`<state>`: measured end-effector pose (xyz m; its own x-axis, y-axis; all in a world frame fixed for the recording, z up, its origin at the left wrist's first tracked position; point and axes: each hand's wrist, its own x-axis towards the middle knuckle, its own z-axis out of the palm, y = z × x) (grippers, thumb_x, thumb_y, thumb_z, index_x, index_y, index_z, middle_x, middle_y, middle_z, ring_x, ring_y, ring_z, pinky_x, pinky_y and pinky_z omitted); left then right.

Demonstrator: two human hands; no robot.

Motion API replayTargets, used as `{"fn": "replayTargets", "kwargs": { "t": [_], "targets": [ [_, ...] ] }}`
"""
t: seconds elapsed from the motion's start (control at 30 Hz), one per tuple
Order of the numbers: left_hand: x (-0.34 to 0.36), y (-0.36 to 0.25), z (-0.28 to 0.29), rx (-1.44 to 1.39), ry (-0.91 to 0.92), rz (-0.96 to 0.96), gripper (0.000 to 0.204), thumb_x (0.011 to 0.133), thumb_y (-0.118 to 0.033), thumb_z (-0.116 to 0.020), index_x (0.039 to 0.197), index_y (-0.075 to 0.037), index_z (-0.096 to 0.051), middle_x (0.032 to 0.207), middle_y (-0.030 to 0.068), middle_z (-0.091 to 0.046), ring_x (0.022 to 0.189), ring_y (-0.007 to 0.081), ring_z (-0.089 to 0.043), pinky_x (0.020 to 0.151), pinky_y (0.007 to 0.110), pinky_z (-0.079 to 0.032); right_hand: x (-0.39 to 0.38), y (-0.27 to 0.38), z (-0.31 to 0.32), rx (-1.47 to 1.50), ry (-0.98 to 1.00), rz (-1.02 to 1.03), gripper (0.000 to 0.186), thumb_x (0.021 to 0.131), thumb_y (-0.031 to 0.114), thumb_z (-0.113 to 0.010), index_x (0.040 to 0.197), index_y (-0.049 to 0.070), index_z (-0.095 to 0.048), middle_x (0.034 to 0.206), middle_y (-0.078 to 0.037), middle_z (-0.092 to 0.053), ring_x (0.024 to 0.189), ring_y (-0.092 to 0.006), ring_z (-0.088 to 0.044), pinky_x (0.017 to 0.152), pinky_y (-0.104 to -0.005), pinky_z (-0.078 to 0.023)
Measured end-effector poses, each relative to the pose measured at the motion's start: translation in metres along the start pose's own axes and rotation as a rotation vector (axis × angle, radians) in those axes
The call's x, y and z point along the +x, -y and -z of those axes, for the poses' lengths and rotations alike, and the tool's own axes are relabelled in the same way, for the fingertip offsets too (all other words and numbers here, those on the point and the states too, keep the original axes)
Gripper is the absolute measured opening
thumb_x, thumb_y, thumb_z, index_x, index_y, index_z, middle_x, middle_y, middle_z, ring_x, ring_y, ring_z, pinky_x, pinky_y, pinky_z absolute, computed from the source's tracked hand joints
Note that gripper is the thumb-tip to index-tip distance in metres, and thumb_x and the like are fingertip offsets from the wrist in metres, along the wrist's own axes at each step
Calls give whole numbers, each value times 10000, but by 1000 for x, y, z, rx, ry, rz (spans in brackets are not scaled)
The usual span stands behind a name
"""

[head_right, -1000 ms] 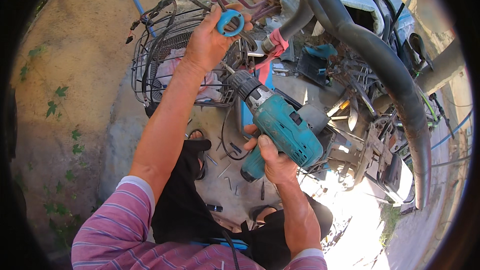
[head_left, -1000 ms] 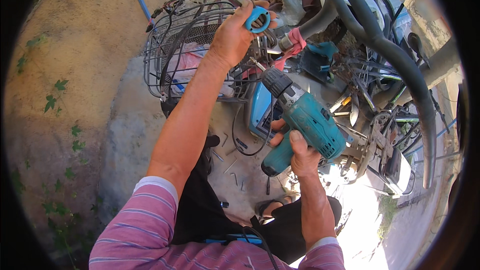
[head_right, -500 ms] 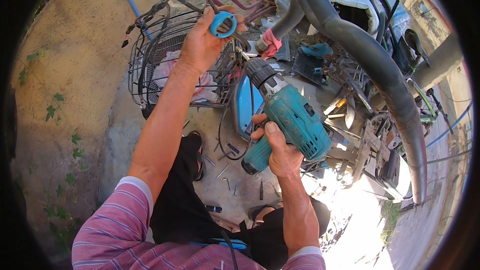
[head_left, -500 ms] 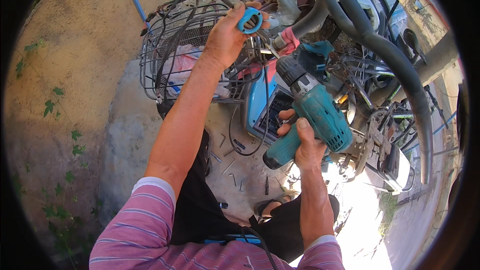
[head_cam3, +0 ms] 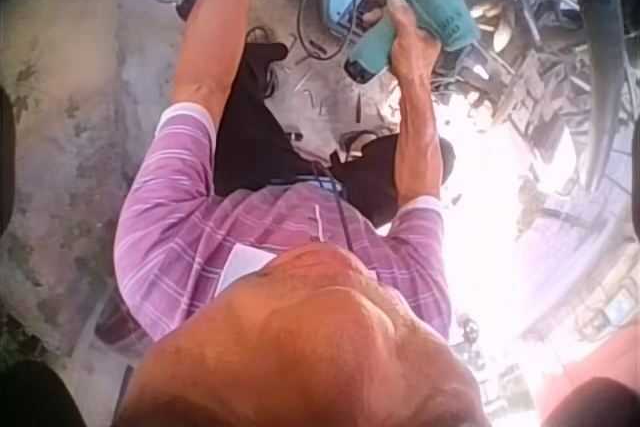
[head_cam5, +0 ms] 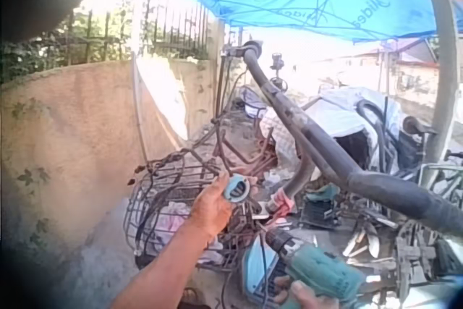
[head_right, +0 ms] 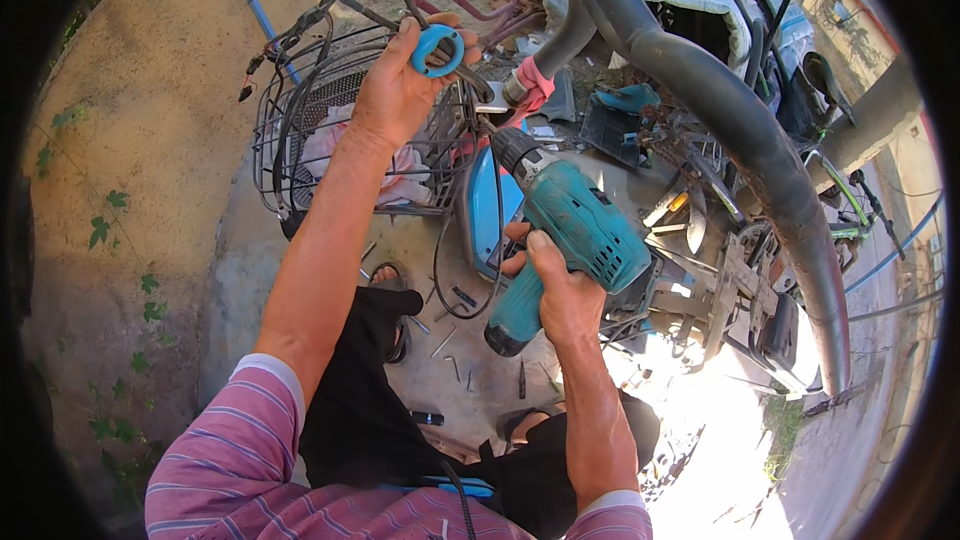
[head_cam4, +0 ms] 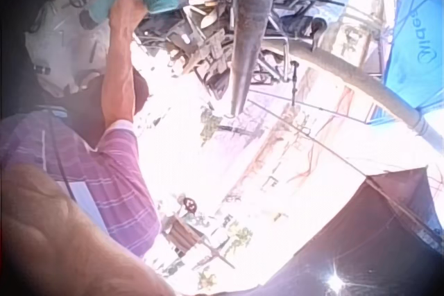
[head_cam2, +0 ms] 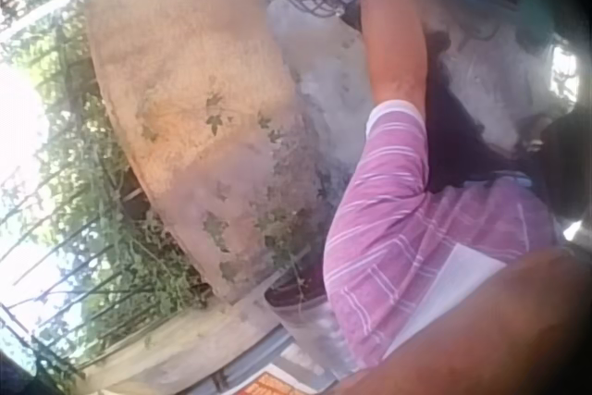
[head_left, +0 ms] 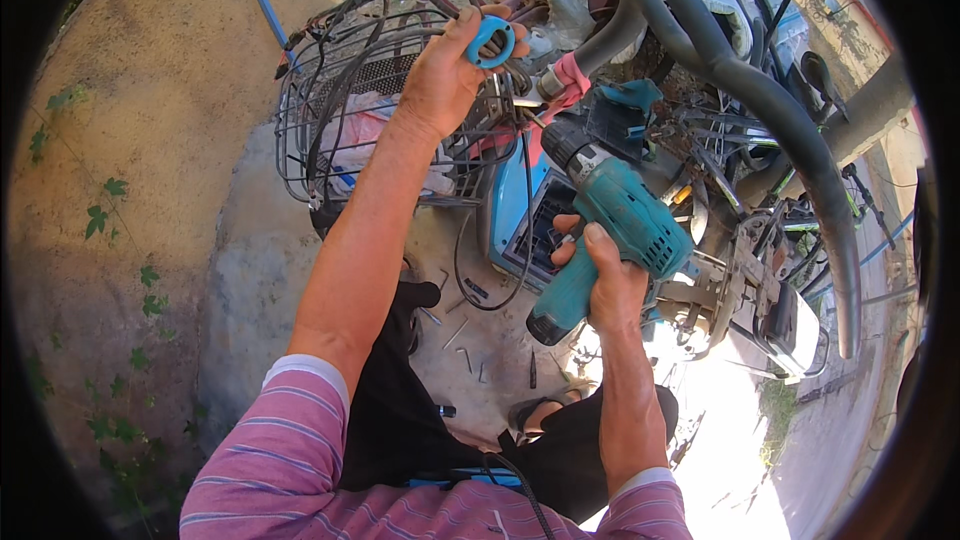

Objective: The person repairs a bicycle handlebar assembly using an Allen key and a cordless drill. They tighten bolts on the handlebar grip and brake lever, then use the drill to secure a blue plastic component on the handlebar stem.

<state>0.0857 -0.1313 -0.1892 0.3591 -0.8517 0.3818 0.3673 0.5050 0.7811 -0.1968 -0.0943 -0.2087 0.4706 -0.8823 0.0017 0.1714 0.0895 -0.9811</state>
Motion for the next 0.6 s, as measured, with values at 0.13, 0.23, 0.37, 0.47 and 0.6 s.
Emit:
{"fn": "replayTargets", "kwargs": {
  "t": [0.13, 0.23, 0.37, 0.47, 0.6],
  "targets": [
    [0, 1, 2, -2, -3, -4, 513, 1020, -479, -472, 1260, -36, -569, 1149, 135, -673, 1099, 268, -641, 989, 420, -458, -3, -2, 5, -29, 24, 8, 423, 892, 175, -614, 1253, -40, -562, 1064, -190, -695, 747, -199, -686, 649, -349, -591],
    [0, 0, 2, -6, 0, -6, 511, 1019, -475, -477, 1261, -35, -570, 1155, 142, -670, 1102, 272, -640, 989, 421, -459, -3, 0, 9, -16, 14, -3, 434, 877, 154, -586, 1258, -51, -550, 1082, -201, -689, 768, -207, -689, 664, -353, -599],
    [0, 2, 2, -12, -4, -6, 511, 1016, -475, -484, 1260, -34, -571, 1162, 149, -669, 1101, 278, -642, 986, 420, -460, -1, -2, 11, 7, -15, 14, 441, 873, 143, -577, 1269, -49, -547, 1091, -204, -687, 771, -213, -691, 658, -349, -596],
    [0, 1, 2, -10, -7, -5, 511, 1013, -476, -490, 1260, -36, -572, 1170, 153, -669, 1104, 278, -644, 986, 421, -458, -1, -1, 9, 65, 31, 21, 457, 863, 151, -603, 1273, -45, -552, 1086, -202, -690, 767, -208, -689, 649, -336, -589],
    [-1, 1, 2, 0, -4, 2, 513, 1010, -483, -490, 1266, -45, -569, 1185, 149, -670, 1113, 268, -646, 987, 421, -455, -1, 0, 7, 107, 119, 8, 373, 887, 59, -644, 1251, -3, -600, 1061, -159, -701, 785, -198, -689, 703, -337, -582]
  ]
}}
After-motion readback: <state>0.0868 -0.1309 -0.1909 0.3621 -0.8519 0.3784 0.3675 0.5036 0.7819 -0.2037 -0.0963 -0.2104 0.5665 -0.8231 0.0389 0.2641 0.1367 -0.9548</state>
